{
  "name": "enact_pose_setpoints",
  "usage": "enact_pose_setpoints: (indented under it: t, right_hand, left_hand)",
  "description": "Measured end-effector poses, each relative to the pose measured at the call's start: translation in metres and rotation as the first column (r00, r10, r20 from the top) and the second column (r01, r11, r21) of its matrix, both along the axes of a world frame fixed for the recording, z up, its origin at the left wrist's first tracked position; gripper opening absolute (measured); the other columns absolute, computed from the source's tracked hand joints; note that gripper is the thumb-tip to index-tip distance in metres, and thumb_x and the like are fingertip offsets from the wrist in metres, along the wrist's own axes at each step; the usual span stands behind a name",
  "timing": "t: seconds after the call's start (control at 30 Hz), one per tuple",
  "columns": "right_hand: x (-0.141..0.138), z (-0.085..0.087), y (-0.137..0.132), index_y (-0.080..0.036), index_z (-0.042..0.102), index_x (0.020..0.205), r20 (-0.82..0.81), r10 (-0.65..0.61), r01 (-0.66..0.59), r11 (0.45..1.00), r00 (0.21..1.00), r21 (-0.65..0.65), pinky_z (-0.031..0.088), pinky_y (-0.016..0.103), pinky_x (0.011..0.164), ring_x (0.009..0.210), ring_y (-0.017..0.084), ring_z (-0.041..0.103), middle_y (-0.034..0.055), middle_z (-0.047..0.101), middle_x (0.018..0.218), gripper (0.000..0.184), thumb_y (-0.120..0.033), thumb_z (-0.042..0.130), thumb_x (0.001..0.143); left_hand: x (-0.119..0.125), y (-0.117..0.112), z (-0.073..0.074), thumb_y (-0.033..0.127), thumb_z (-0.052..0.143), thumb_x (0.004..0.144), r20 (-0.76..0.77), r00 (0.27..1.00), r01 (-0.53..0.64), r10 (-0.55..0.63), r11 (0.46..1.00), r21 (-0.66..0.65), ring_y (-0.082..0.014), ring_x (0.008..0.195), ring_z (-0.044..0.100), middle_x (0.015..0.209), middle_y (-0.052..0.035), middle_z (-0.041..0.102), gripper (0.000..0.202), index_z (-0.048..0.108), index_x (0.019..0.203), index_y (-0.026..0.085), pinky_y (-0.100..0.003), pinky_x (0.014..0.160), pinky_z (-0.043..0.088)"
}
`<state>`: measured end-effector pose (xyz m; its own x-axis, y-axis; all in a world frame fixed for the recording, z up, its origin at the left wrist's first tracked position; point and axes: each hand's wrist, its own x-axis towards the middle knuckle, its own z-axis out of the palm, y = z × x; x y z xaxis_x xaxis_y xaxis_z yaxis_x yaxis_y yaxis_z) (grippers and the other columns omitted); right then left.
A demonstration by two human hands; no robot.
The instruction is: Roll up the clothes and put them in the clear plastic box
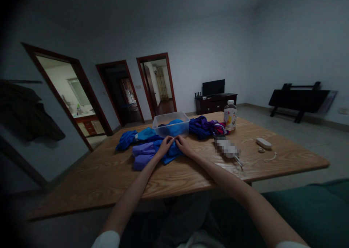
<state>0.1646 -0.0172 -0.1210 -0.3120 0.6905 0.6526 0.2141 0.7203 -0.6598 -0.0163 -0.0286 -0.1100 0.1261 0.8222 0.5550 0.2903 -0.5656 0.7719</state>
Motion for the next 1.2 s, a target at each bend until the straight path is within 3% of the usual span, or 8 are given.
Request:
enact_pose_setpoints:
  t: [0.47,0.77,1.2]
  right_hand:
    - [0.001,0.002,-0.002,-0.024,0.057,0.104,0.008,-0.028,0.028,1.000,1.000,0.008,0.050,0.038,0.100,0.102,0.022,0.064,0.0062,0.068,0.108,0.016,-0.034,0.049,0.096]
    - [0.002,0.010,-0.011,-0.026,0.056,0.103,0.025,-0.007,0.008,0.998,1.000,-0.062,0.050,0.034,0.095,0.097,0.020,0.063,0.0046,0.066,0.104,0.021,-0.042,0.042,0.103]
    - [0.002,0.011,-0.012,-0.023,0.058,0.103,-0.025,0.020,-0.020,1.000,0.999,0.015,0.051,0.034,0.093,0.098,0.021,0.064,0.0051,0.067,0.105,0.018,-0.039,0.053,0.096]
  left_hand:
    - [0.001,-0.005,0.003,0.058,0.065,0.091,0.001,1.000,0.014,-0.014,0.999,-0.041,-0.0216,0.098,0.066,0.100,-0.0058,0.071,0.039,0.067,0.098,0.020,-0.036,0.095,0.049]
    - [0.000,-0.003,0.001,0.054,0.066,0.091,-0.029,1.000,0.010,-0.010,1.000,-0.003,-0.0222,0.100,0.066,0.102,-0.0054,0.071,0.035,0.067,0.100,0.020,-0.036,0.095,0.050]
    - [0.000,-0.004,0.001,0.049,0.068,0.091,-0.015,1.000,-0.003,0.003,1.000,-0.018,-0.0230,0.101,0.067,0.104,-0.0066,0.072,0.031,0.067,0.101,0.020,-0.038,0.096,0.050]
